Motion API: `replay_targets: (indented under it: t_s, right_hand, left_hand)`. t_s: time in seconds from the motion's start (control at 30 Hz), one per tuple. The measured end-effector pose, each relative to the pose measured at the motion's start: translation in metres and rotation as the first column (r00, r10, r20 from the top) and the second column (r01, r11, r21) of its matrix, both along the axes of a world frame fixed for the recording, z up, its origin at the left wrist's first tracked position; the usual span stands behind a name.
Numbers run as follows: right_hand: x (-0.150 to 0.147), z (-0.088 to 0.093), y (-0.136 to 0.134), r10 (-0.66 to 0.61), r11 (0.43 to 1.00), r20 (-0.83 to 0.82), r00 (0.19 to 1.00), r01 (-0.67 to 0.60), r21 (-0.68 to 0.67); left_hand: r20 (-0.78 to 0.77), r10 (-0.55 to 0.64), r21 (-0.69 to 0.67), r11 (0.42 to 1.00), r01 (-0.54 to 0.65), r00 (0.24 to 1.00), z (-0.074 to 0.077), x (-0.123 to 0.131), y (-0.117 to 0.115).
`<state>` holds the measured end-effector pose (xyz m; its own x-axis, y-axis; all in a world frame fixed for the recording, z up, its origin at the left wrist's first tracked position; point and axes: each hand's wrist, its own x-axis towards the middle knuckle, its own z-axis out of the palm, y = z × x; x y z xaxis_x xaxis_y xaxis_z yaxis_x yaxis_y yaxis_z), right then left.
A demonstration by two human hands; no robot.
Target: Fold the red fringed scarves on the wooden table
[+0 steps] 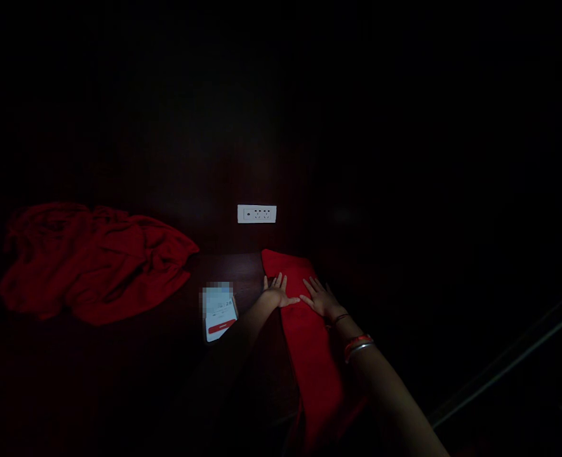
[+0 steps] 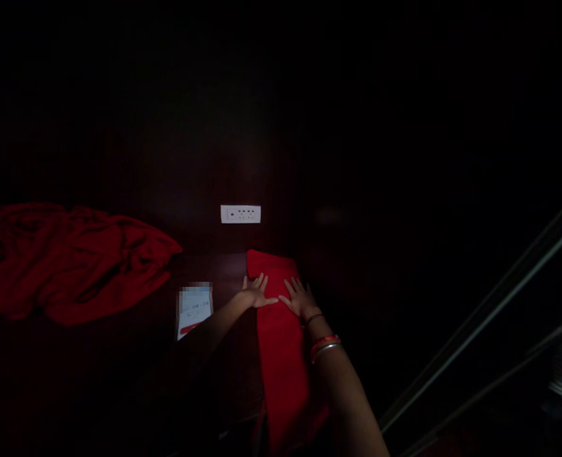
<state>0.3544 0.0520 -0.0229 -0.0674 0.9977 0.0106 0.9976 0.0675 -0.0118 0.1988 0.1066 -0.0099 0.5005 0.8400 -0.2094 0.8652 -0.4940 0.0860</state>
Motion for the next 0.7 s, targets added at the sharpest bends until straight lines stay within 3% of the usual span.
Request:
replay_targets:
  t_s: [0.5, 0.7]
  right_hand:
    - [0.016, 0.001, 0.004, 0.068, 0.997, 0.075, 0.995, -0.070, 0.024]
    - [0.013, 0.006, 0.004, 0.072, 0.996, 0.043, 0.997, -0.074, 0.052]
  left_hand:
    - [0.081, 0.033, 0.100, 0.994, -0.041, 0.996, -0.010, 0.010, -0.009]
    - [0.101, -0.006, 0.165, 0.986, -0.011, 0.995, -0.004, -0.004, -0.016]
